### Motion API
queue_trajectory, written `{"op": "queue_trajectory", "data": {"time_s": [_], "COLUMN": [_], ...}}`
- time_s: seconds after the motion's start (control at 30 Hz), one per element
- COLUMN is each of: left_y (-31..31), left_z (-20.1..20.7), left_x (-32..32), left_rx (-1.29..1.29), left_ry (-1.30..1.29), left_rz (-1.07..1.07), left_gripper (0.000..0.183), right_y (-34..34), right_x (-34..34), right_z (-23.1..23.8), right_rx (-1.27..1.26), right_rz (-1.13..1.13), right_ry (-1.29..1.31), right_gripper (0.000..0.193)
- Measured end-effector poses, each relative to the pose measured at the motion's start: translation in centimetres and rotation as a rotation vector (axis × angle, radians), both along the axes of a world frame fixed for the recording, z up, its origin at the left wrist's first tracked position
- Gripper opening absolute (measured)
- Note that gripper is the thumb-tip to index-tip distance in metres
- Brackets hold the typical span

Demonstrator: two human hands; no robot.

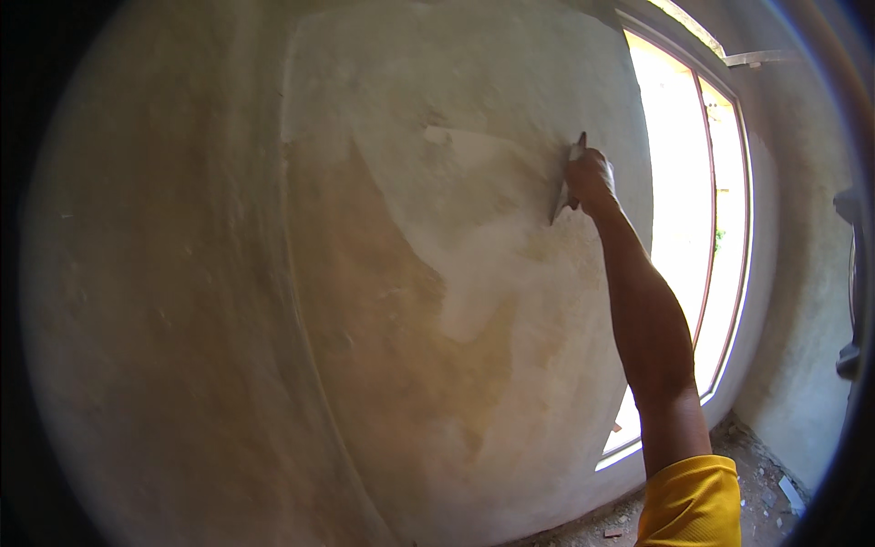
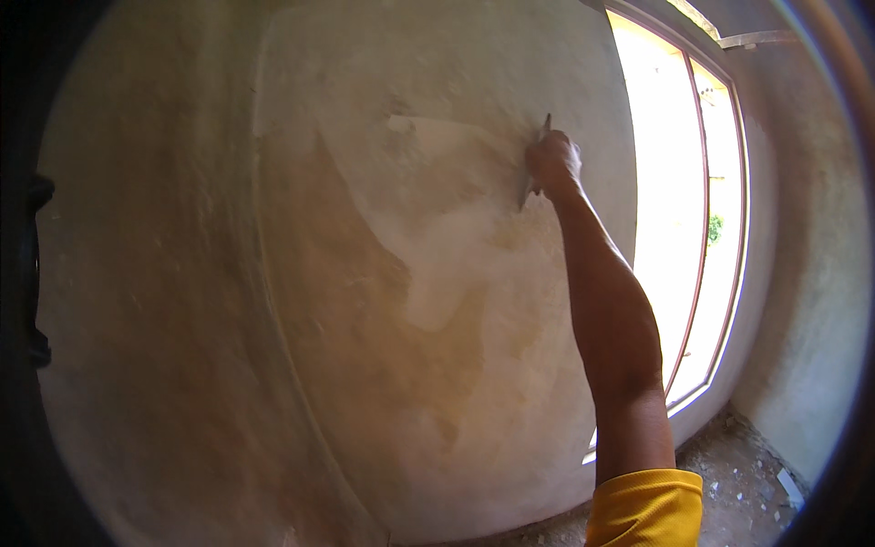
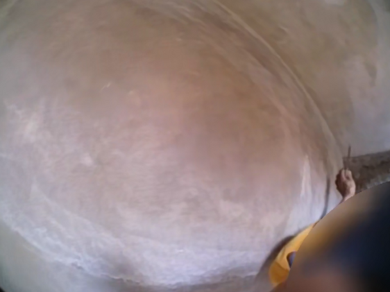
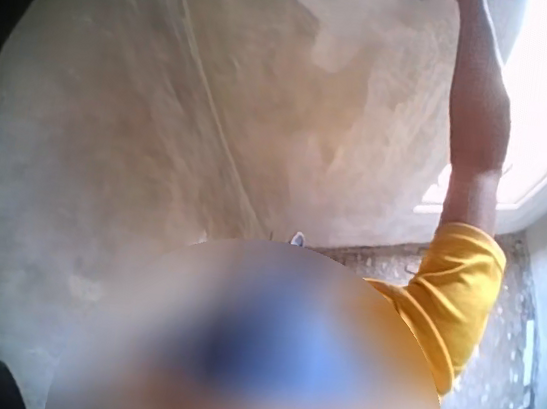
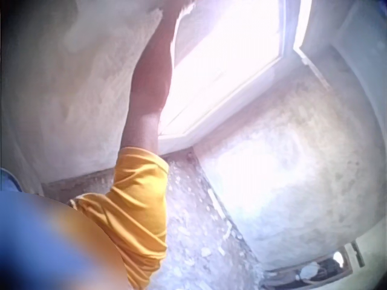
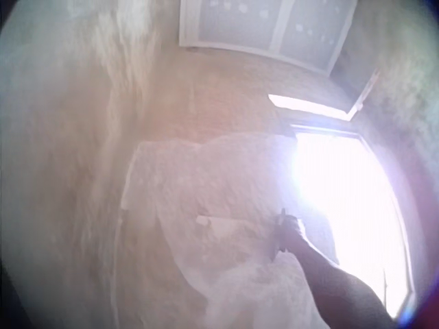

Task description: The person applies plaster to a wall using a trowel and a smaller scraper. They repeatedly scoop plaster from a bucket on the floor and spread it across the wall surface, smoothing it with the trowel.

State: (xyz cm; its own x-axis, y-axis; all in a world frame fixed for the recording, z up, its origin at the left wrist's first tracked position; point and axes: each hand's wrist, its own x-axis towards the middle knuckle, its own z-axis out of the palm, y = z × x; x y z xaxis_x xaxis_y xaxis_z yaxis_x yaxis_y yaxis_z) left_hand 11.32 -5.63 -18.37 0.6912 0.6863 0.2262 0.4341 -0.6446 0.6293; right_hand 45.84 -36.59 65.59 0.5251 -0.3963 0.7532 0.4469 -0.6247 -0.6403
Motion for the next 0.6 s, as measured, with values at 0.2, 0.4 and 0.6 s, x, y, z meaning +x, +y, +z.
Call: {"op": "queue_trajectory", "data": {"time_s": [0.2, 0.4, 0.6], "left_y": [0.9, 0.9, 0.5], "left_z": [0.2, 0.4, 1.0], "left_x": [0.3, 1.0, 1.0], "left_rx": [-0.062, -0.073, -0.082], "left_ry": [0.051, 0.012, -0.006], "left_rz": [0.010, 0.005, -0.015], "left_gripper": [0.036, 0.036, 0.035], "right_y": [10.3, 20.6, 27.5], "right_x": [0.3, -2.4, -4.9], "right_z": [4.2, 6.4, 0.5], "right_rx": [-0.126, -0.416, -0.821], "right_rz": [0.076, 0.113, 0.242], "right_ry": [-0.127, -0.235, -0.231], "right_gripper": [0.031, 0.032, 0.029]}}
